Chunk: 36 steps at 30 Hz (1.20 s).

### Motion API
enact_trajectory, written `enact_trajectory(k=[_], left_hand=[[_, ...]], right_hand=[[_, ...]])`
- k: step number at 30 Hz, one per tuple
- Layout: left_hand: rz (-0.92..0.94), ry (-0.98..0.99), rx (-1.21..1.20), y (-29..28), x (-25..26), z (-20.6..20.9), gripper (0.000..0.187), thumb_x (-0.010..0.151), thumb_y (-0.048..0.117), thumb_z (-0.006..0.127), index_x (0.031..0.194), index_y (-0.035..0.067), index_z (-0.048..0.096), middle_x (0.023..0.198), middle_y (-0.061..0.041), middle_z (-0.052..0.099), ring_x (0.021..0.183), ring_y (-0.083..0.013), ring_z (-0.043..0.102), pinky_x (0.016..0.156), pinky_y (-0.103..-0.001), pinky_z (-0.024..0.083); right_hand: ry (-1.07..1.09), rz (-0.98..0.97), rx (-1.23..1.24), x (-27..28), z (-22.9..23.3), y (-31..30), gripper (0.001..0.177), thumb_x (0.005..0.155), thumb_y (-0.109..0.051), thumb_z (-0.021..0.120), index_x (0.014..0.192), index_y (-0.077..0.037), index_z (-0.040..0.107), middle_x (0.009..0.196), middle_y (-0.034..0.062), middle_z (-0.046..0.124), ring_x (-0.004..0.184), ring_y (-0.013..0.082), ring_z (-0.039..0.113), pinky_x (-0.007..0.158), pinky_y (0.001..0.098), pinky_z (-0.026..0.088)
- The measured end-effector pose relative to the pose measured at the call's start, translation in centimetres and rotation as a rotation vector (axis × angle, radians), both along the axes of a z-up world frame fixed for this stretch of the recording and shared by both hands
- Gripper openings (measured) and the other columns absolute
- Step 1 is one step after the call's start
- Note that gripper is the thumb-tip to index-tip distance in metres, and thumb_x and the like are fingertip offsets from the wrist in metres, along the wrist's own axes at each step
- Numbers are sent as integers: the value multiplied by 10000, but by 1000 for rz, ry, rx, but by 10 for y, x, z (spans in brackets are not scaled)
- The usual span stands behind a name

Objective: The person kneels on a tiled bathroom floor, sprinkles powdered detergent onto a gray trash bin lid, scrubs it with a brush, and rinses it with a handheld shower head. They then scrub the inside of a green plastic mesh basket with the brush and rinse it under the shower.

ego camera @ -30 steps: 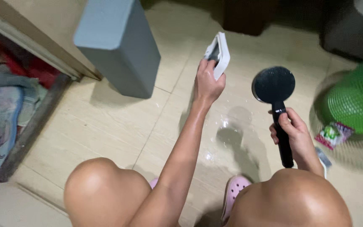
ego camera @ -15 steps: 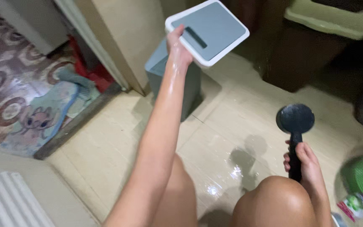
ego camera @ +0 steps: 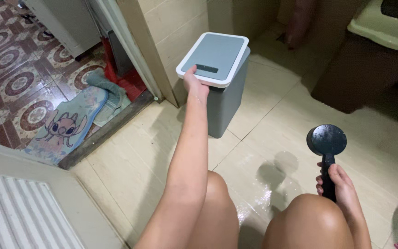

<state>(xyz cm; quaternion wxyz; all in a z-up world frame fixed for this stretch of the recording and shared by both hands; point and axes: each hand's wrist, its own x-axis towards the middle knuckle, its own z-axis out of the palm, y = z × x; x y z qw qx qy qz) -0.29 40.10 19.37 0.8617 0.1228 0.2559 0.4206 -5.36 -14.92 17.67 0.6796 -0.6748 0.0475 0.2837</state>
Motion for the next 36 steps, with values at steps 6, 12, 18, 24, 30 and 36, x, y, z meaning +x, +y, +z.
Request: enact_trajectory(k=[6, 12, 18, 24, 30, 36], left_hand=[[138, 1102, 556, -33, -34, 31, 667, 822, 247, 732, 1335, -118, 514, 1380, -262, 546, 1298, -428, 501, 1086, -524, 451], [-37, 1230, 469, -44, -46, 36, 861, 859, 469, 731, 1459, -35, 374, 1494, -293, 248, 1364, -452, 328, 1106, -540, 413], [-51, 1167, 431, -48, -46, 35, 958, 824, 518, 744, 1563, 105, 295, 1561, -291, 169, 1417, -484, 276, 1141, -558, 366], [-18, 1135, 353, -47, -47, 44, 1094, 812, 551, 751, 1602, 39, 194, 1584, -288, 207, 1448, -486, 265, 1142, -613, 338], [153, 1222, 333, -58, -39, 54, 1094, 779, 487, 803, 1587, 34, 220, 1585, -258, 245, 1439, -471, 269, 1151, -617, 317], [394, 1352, 848, -89, -21, 88, 928, 764, 422, 789, 1523, 140, 335, 1556, -212, 262, 1389, -435, 294, 1013, -679, 328]], right_hand=[[-17, 38, 26, 0, -10, -2, 451, 1096, -449, 433, 1269, -54, 567, 733, 72, 512, 593, 174, 472, 542, 311, 404], [0, 22, -14, -4, -8, 0, 454, 1088, -455, 436, 1273, -62, 568, 738, 67, 513, 600, 172, 472, 539, 314, 395], [-17, 27, -20, -8, -5, -1, 445, 1094, -453, 435, 1255, -63, 577, 732, 60, 510, 598, 163, 475, 531, 301, 390], [-6, -4, -7, -14, 0, -4, 396, 1067, -427, 496, 1210, -72, 595, 722, 53, 525, 587, 154, 486, 522, 298, 400], [-155, 21, -232, -14, 5, -11, 384, 876, -237, 754, 1196, -65, 634, 723, 35, 555, 565, 138, 513, 501, 307, 405], [-237, -52, -294, -20, 14, -19, 335, 891, -222, 774, 1139, -20, 675, 696, 26, 572, 565, 118, 517, 506, 290, 407]])
